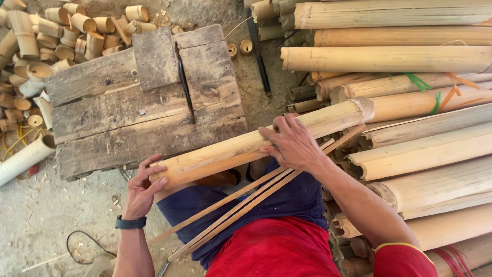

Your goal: The person repeatedly picks up bamboo poles and cuts them into shorter sections using a manual crosscut saw on a wooden workbench. The cut pieces are placed on the floor, and the process continues with multiple poles.

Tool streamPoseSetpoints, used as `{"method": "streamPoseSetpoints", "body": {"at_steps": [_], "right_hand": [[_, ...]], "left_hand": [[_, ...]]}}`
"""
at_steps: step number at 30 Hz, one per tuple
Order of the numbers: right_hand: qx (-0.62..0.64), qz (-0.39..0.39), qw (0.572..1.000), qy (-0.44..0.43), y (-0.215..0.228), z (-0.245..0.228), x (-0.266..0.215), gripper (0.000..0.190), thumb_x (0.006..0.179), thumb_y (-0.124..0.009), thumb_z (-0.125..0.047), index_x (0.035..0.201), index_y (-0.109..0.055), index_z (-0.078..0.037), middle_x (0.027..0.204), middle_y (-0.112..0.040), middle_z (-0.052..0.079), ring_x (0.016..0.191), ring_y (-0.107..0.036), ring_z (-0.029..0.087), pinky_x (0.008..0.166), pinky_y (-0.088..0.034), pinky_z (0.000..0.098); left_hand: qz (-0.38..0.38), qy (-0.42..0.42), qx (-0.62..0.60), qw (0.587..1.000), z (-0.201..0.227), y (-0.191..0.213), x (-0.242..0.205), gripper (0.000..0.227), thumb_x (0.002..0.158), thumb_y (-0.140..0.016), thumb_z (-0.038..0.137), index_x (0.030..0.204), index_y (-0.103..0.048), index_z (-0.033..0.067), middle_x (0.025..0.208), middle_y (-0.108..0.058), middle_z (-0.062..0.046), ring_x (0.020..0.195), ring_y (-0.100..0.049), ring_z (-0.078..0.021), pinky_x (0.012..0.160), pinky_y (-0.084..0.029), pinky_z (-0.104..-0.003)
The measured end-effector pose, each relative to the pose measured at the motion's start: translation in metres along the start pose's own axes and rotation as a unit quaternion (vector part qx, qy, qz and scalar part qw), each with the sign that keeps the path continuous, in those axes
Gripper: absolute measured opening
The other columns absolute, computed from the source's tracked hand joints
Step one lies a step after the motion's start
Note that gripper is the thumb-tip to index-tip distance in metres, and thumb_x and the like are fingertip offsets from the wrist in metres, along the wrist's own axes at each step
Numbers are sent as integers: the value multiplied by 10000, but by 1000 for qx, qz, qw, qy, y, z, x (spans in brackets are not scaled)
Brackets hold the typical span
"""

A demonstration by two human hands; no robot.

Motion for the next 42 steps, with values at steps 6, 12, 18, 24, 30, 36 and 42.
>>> {"method": "streamPoseSetpoints", "body": {"at_steps": [6, 12, 18, 24, 30, 36, 42], "right_hand": [[12, 39, 999, 12, -9, 3, 7, 563, 948, -571, -555, 1274, -678, -107, 1021, -531, 127, 984, -497, 305, 945, -378, 486], [50, 64, 996, 22, -21, 1, 5, 477, 984, -617, -501, 1299, -665, -147, 1051, -538, 106, 1030, -509, 303, 992, -394, 483], [-29, 4, 999, 42, -27, 22, -4, 942, 653, -802, -579, 1361, -493, -40, 1230, -574, 213, 1160, -532, 383, 1029, -395, 543], [-156, -24, 987, -17, -29, 46, 4, 754, 650, -851, -202, 1331, -551, -79, 1255, -653, 93, 1184, -626, 270, 1051, -478, 424], [-122, -90, 984, -89, -7, 89, 42, 831, 515, -908, -324, 1239, -590, -69, 1179, -686, 112, 1119, -645, 287, 936, -500, 430], [-124, -124, 978, -109, 4, 114, 88, 878, 504, -935, -400, 1252, -584, -103, 1222, -675, 95, 1179, -625, 282, 950, -486, 441], [-136, -207, 961, -122, -20, 134, 117, 869, 537, -921, -384, 1276, -552, -114, 1254, -663, 104, 1211, -617, 283, 1021, -471, 433]], "left_hand": [[100, 6, 121, 988, 8, -9, -5, 263, 769, -862, 156, 1014, -785, 96, 1453, -606, -76, 1307, -575, -208, 1053, -483, -352], [136, 20, 98, 986, 12, -16, 9, 217, 779, -868, 191, 961, -793, 101, 1431, -606, -96, 1245, -600, -201, 1011, -517, -352], [137, 82, 141, 977, 5, -12, 19, 233, 798, -842, 247, 970, -812, 92, 1408, -619, -94, 1202, -631, -198, 992, -508, -334], [149, 119, -42, 981, -3, -17, 52, 394, 949, -728, 309, 1260, -741, 67, 1311, -664, -232, 1089, -621, -250, 971, -472, -385], [300, -274, 390, 826, 103, -98, 56, 474, 1022, -650, 321, 1389, -531, 45, 1464, -514, -194, 1445, -439, -402, 1248, -324, -586], [70, -273, 501, 818, 69, -229, 137, 835, 837, -753, 395, 1547, -400, 132, 1612, -346, -205, 1527, -276, -383, 1260, -150, -591], [137, -257, 531, 796, 33, -224, 175, 839, 885, -747, 395, 1570, -365, 98, 1621, -350, -181, 1535, -285, -361, 1283, -150, -562]]}}
Point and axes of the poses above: each hand's wrist, its own x-axis towards the middle knuckle, its own y-axis out of the back of the hand, z = x × y, the point moved 8 cm from there along x, towards the middle knuckle
